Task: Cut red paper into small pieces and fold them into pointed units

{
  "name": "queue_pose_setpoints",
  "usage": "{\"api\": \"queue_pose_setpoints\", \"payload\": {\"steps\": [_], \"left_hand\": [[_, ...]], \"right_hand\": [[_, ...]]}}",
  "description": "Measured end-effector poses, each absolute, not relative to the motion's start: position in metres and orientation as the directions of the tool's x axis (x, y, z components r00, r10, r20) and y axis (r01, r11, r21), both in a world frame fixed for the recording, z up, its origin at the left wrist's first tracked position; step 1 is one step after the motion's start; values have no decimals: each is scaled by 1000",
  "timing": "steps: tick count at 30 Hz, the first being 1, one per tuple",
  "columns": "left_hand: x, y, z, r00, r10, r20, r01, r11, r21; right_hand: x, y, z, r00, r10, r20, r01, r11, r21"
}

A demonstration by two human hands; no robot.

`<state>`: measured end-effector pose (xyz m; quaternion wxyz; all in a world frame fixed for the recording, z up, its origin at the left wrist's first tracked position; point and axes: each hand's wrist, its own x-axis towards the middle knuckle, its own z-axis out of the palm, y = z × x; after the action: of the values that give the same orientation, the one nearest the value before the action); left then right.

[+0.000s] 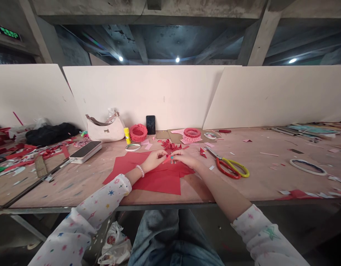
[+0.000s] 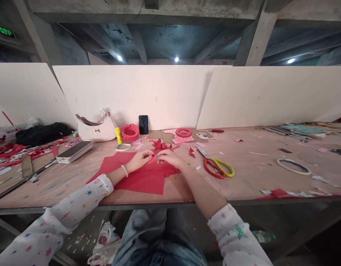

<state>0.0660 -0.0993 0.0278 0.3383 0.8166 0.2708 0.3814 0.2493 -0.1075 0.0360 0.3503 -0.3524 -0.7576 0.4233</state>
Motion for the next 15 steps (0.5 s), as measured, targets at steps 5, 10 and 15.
{"api": "queue_pose_setpoints", "payload": {"steps": [5,10,15], "left_hand": [[67,-97,24,530,716,454,116,-592,798],[66,-93,22,532,719,446,86,-570,817],[63,-86,19,516,752,410,98,-528,844]], "right_hand": [[249,-103,32,-488,839,240,242,395,-886],[247,-103,32,-469,843,262,232,404,-885],[246,-104,35,-452,821,349,115,441,-890]]}}
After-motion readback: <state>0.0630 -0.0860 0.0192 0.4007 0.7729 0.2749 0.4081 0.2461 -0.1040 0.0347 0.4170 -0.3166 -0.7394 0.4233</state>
